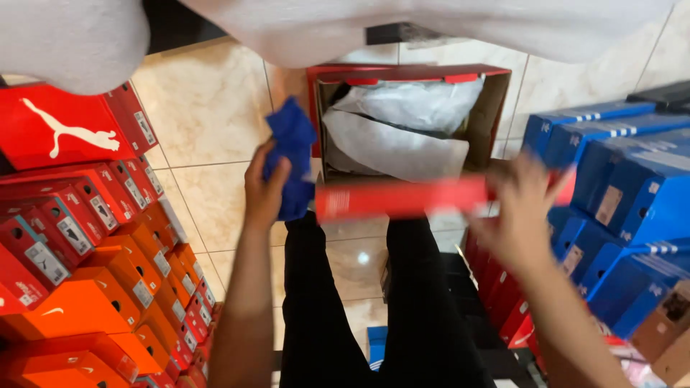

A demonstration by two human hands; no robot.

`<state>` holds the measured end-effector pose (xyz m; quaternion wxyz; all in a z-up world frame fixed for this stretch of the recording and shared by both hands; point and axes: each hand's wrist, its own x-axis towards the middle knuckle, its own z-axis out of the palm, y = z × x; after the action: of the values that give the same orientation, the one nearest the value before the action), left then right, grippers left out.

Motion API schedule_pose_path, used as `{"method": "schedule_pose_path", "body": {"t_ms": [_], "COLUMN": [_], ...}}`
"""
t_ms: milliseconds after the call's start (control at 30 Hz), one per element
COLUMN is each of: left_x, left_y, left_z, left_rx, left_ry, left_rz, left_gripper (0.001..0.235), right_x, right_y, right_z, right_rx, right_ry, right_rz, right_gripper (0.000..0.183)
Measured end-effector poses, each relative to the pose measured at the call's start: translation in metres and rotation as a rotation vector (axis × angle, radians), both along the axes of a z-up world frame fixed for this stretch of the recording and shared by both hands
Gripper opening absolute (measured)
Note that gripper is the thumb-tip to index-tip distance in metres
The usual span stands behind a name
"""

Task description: Wiping shoe boxes with a cloth and organizing them in a storage area

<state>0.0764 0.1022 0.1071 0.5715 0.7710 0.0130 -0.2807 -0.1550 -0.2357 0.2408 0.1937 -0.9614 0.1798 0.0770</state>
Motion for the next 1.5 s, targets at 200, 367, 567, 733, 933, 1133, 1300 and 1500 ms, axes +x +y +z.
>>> {"method": "schedule_pose_path", "body": {"t_ms": [200, 367, 567, 733, 933, 1133, 1300, 1500], "left_x": [-0.023, -0.131, -0.231, -0.274, -0.202, -0.119, -0.11, -0.052], "left_y": [-0.068, -0.091, -0.177, -0.232, -0.196, -0.074, -0.047, -0.115], "left_z": [0.105, 0.059, 0.009, -0.088, -0.045, -0.01, -0.083, 0.011], "left_rx": [-0.187, 0.009, -0.166, -0.053, 0.036, -0.124, 0.271, 0.047], "left_ry": [0.297, 0.048, -0.449, -0.684, -0.593, -0.397, -0.712, -0.099], "left_rz": [-0.943, -1.409, -1.37, -1.128, -1.207, -1.385, -1.215, -0.923], "left_gripper": [0.051, 0.05, 0.049, 0.049, 0.047, 0.045, 0.06, 0.05], "right_x": [-0.129, -0.151, -0.154, -0.166, -0.155, -0.164, -0.159, -0.129], "right_y": [0.061, 0.072, 0.088, 0.094, 0.082, 0.09, 0.102, 0.073], "right_z": [0.008, 0.001, -0.003, -0.015, -0.009, -0.014, -0.009, -0.01], "right_rx": [0.005, 0.011, -0.013, -0.018, 0.011, 0.011, -0.002, -0.044], "right_ry": [0.133, -0.034, -0.216, -0.242, -0.281, -0.275, -0.24, -0.193], "right_rz": [-0.083, -0.081, -0.147, -0.208, -0.214, -0.147, -0.045, -0.041], "right_gripper": [0.027, 0.016, 0.018, 0.019, 0.016, 0.018, 0.015, 0.024]}}
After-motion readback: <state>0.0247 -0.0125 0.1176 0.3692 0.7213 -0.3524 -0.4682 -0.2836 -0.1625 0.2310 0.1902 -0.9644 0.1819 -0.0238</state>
